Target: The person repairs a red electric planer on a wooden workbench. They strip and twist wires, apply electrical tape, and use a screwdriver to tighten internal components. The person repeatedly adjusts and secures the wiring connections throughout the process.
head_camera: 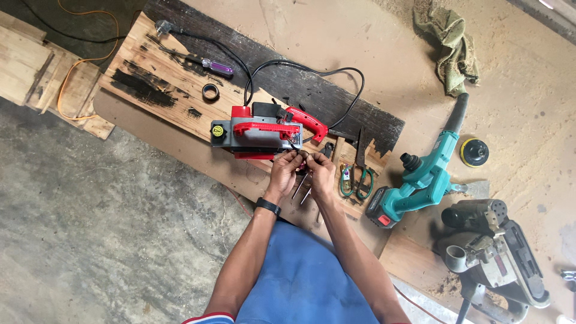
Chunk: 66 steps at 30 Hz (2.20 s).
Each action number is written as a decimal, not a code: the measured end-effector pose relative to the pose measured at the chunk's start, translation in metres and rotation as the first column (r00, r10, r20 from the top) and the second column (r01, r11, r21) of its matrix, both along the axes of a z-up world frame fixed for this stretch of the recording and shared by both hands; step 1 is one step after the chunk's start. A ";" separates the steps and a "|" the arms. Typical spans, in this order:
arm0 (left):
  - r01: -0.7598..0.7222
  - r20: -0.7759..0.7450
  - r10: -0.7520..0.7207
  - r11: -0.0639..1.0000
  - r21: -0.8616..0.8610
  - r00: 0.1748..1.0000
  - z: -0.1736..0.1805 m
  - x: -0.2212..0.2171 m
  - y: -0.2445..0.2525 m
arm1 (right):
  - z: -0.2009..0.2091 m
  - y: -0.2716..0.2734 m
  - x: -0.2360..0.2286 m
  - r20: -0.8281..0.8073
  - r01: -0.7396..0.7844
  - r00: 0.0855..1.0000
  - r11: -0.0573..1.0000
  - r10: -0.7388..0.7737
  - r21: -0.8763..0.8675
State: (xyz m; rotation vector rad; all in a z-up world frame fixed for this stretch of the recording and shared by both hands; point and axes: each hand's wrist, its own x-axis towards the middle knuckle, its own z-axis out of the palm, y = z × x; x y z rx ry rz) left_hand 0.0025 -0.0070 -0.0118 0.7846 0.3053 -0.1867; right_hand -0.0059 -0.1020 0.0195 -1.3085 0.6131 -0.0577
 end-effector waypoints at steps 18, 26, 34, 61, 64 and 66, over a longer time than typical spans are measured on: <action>0.042 -0.135 -0.071 0.977 -0.208 0.988 0.013 0.019 -0.012 | 0.070 0.002 -0.006 0.142 -0.121 0.971 0.903 0.195 -0.412; -0.056 -0.194 0.028 0.988 -0.144 0.981 0.007 0.026 -0.024 | 0.022 -0.010 -0.008 0.266 0.085 0.938 0.595 0.222 -0.799; -0.067 -0.193 0.086 0.993 0.102 0.977 -0.026 0.028 -0.029 | 0.018 -0.002 -0.007 0.276 0.095 0.937 0.603 0.215 -0.792; -0.012 -0.227 0.030 0.997 0.080 0.973 -0.016 0.025 -0.017 | 0.029 -0.055 -0.009 0.161 -0.030 0.983 0.944 0.088 -0.329; -0.033 -0.121 0.050 0.990 0.138 0.991 -0.024 0.015 -0.016 | -0.023 -0.098 -0.021 -0.035 -0.112 0.989 0.567 0.145 -0.816; -0.057 -0.065 0.069 0.983 0.177 0.995 -0.031 0.013 -0.016 | -0.036 -0.114 -0.024 -0.200 -0.218 0.972 0.162 0.121 -0.962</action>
